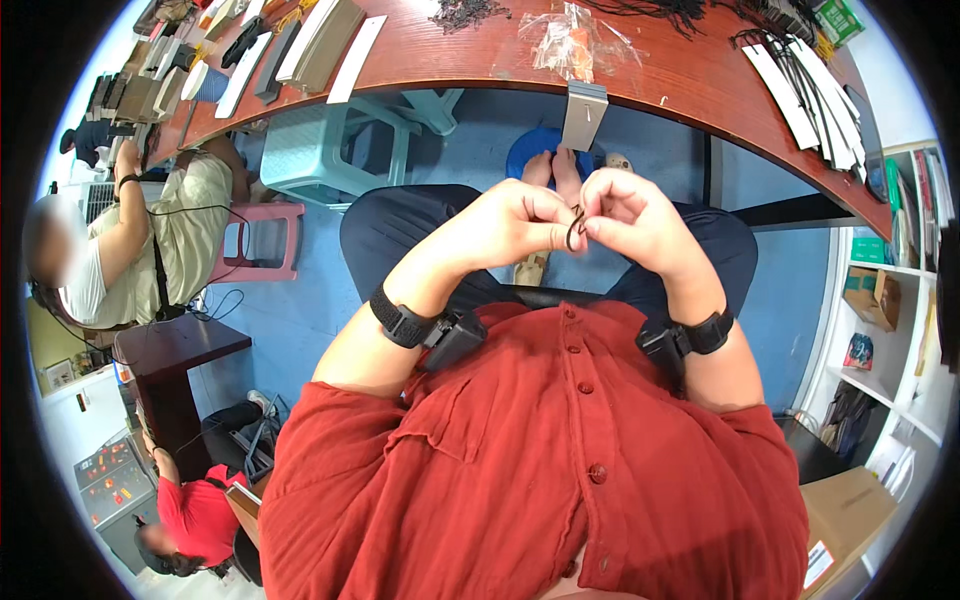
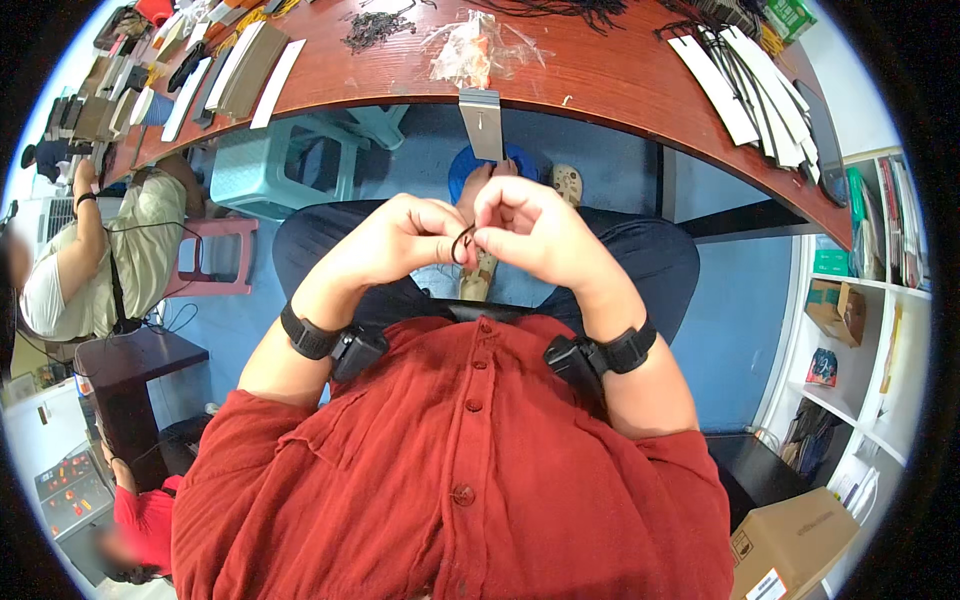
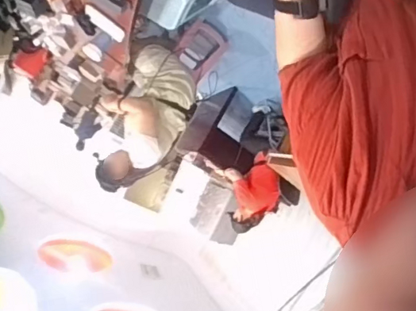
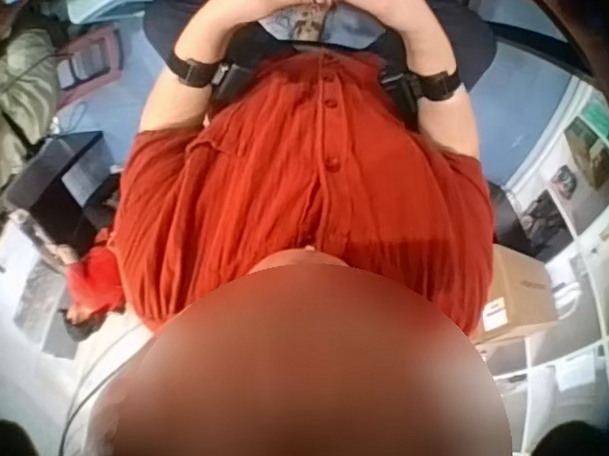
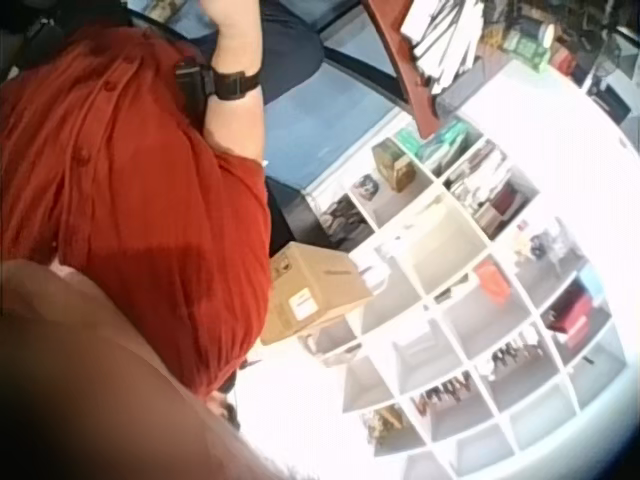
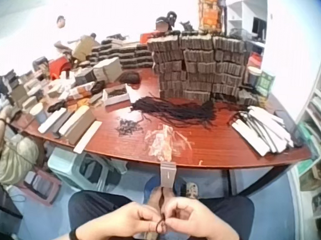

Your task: The recorder is threading black string through small cardboard hangtags and knotting them.

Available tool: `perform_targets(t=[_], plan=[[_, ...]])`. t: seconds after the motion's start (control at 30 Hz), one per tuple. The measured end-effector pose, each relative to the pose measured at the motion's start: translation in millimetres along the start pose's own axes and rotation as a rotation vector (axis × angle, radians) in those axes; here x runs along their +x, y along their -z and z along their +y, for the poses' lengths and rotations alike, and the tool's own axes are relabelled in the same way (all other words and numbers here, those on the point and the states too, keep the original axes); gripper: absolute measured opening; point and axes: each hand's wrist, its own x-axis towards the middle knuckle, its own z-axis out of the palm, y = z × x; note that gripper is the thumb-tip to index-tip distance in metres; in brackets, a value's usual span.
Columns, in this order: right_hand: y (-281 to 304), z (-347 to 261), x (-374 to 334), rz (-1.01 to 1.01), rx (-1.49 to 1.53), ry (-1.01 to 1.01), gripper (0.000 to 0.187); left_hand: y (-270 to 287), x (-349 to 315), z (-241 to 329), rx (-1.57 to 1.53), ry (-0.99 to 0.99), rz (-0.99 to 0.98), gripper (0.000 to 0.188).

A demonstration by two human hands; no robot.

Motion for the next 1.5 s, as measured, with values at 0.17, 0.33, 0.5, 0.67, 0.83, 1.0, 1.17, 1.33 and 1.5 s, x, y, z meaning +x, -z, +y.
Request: perform_targets(t=[0.17, 0.33, 0.5, 0.67, 0.83, 1.0, 1.17, 1.33, 1.5], plan=[[7.4, 5.7, -9.0, 0.078, -0.141, 0.060, 0.006, 3.9, 0.9, -9.3, -0.219, 0.067, -0.064, 0.013], [2.7, 2.3, -7.3, 0.079, -0.467, 0.024, 0.007, 11.4, 2.6, -11.3, -0.176, 0.149, -0.173, 0.014], [-4.2, 22.3, -6.8, 0.022, -0.136, -0.003, 0.006, 15.3, -2.6, -12.1, -0.120, 0.163, -0.220, 0.013], [-3.4, 41.0, -2.9, 0.144, 0.378, -0.113, 0.012, 9.5, -0.2, -15.3, -0.252, 0.171, -0.145, 0.010], [-17.3, 33.6, -1.4, 0.373, 0.005, -0.019, 0.008, 2.6, 1.3, -16.5, 0.434, 0.013, 0.315, 0.006], [-18.0, 7.9, -6.2, 0.311, -0.974, 0.176, 0.007, 0.3, -3.9, -16.7, 0.079, 0.061, 0.287, 0.006], [-24.1, 4.4, -5.9, 0.247, -1.062, 0.317, 0.007, -1.1, -9.0, -13.2, 0.301, 0.150, 0.226, 0.004], [-21.2, 0.3, -7.9, 0.268, -1.261, 0.437, 0.008, -3.0, -9.1, -13.5, -0.156, 0.168, 0.255, 0.008], [-27.3, 3.3, -8.0, 0.294, -1.312, 0.430, 0.007, -6.5, -7.7, -23.2, -0.130, 0.223, 0.275, 0.010]])
